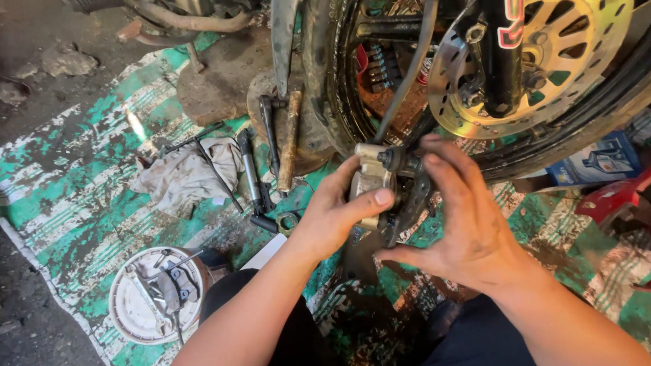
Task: Repairing a motorcycle brake caliper by disassembling and reassembling its components
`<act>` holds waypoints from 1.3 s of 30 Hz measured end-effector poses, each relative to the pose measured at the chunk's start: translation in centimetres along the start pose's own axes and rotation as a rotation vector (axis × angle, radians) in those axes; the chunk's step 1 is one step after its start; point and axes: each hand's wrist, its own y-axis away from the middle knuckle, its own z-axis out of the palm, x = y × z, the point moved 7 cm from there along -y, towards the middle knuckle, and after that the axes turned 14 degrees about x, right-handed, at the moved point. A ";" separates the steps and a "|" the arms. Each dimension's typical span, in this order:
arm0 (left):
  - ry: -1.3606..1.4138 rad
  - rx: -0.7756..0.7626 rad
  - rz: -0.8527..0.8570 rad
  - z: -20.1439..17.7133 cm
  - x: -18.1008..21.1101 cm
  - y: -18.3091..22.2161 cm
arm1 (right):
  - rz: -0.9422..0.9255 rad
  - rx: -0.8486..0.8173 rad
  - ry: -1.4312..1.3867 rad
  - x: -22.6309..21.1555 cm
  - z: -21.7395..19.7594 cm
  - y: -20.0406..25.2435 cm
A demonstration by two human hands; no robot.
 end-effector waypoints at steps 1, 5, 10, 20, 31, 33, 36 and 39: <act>-0.039 0.020 0.013 -0.1 0.1 0.0 | -0.038 0.010 0.057 -0.7 0.1 -0.2; -0.042 0.096 0.045 -0.6 -0.4 -0.3 | -0.107 0.066 0.179 -1.3 0.3 -0.7; -0.058 0.119 0.101 -0.2 0.6 0.4 | -0.171 0.068 0.335 -2.1 -0.3 -1.1; -0.049 0.106 0.022 -0.4 1.0 0.6 | -0.152 0.041 0.293 -1.8 0.4 -0.3; -0.094 0.134 0.100 -0.4 1.2 0.8 | -0.119 0.090 0.320 -2.6 0.0 -1.2; -0.119 0.141 0.101 -0.4 1.3 0.9 | -0.102 0.081 0.334 -2.5 0.0 -1.0; -0.080 0.135 0.078 -0.1 1.5 1.1 | -0.069 0.071 0.313 -2.3 -0.2 -0.9; -0.083 0.115 0.043 -0.1 1.5 1.1 | -0.057 0.050 0.311 -2.3 -0.2 -0.9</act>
